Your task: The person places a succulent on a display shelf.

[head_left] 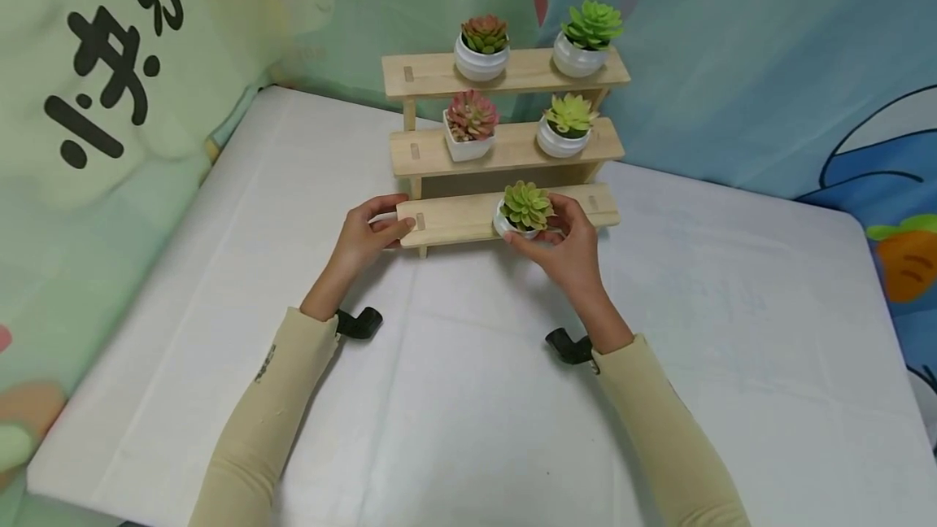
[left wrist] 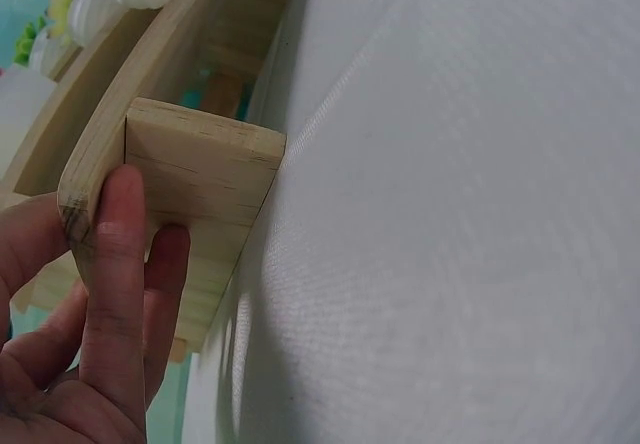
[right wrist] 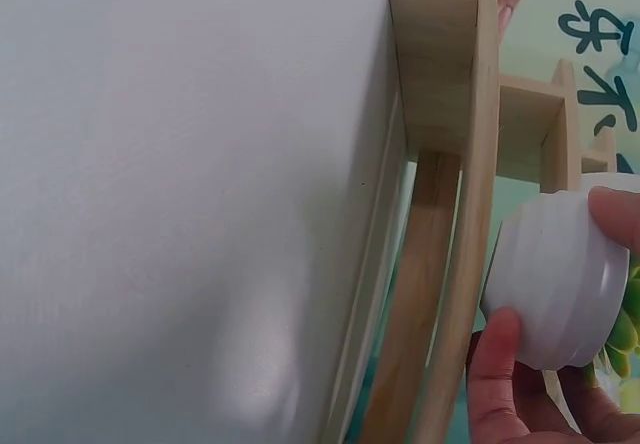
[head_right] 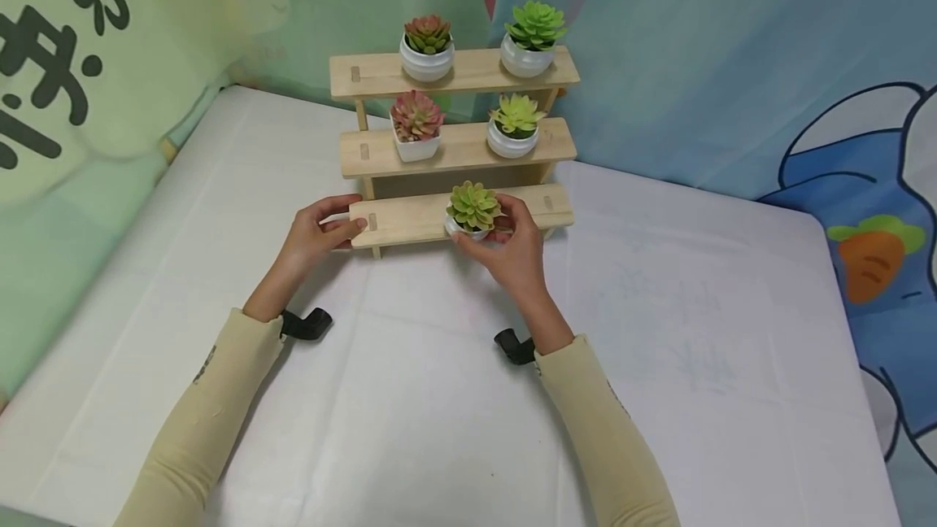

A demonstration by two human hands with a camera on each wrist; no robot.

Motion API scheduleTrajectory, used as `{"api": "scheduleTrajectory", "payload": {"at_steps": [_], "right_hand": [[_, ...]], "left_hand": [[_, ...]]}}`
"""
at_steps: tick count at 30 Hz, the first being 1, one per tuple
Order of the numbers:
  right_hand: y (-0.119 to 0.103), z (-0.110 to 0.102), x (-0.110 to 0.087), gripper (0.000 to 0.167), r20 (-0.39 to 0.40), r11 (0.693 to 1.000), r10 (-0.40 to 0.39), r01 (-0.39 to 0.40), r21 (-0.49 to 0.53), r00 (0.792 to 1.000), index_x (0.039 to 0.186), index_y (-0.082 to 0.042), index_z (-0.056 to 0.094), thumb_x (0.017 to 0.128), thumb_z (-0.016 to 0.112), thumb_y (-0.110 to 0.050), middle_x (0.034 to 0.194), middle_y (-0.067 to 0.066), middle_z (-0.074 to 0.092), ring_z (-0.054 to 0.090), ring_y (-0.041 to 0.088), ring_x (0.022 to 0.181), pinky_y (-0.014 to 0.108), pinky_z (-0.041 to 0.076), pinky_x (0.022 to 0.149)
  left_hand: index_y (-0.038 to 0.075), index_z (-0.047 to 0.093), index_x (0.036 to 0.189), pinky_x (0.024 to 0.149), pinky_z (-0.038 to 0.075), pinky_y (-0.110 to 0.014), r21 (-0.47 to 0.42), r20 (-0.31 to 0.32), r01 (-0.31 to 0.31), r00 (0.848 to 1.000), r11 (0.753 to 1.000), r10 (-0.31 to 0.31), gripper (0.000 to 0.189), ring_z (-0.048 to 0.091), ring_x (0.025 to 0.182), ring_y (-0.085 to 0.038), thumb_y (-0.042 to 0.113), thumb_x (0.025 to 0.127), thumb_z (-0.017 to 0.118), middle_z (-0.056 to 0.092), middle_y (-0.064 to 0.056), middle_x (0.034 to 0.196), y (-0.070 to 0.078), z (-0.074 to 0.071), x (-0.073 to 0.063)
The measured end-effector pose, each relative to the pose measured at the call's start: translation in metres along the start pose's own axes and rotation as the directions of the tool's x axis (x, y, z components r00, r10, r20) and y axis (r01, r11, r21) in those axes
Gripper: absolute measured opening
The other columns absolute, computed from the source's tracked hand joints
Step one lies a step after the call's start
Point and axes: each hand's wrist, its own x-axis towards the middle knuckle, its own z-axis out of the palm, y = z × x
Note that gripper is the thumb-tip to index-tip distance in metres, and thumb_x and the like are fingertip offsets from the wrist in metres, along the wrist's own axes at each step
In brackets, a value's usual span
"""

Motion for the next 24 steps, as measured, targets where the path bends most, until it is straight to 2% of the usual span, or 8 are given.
{"api": "scheduleTrajectory", "payload": {"at_steps": [14,24], "right_hand": [[0.002,0.0,0.008,0.065,-0.009,1.0,0.009,-0.009,-0.025,1.0,0.133,0.006,0.048,0.078,0.08,-0.001,0.127,0.017,0.053,0.052,0.01,0.098,0.015,0.045,0.077],[0.002,0.002,0.011,0.065,-0.016,0.999,0.004,-0.004,-0.048,1.0,0.133,0.006,0.048,0.078,0.081,-0.003,0.127,0.018,0.054,0.053,0.017,0.104,0.015,0.045,0.078]], "left_hand": [[-0.009,0.049,0.136,0.061,0.053,-0.014,-0.006,-0.001,-0.001,1.0,1.0,0.001,0.047,0.062,0.077,0.003,0.0,0.093,0.063,0.053,-0.028,0.132,0.001,0.001,0.0],[-0.008,0.049,0.136,0.062,0.053,-0.015,-0.006,-0.005,-0.001,1.0,1.0,0.001,0.046,0.062,0.076,0.003,0.0,0.093,0.062,0.053,-0.026,0.129,0.0,0.0,-0.001]]}}
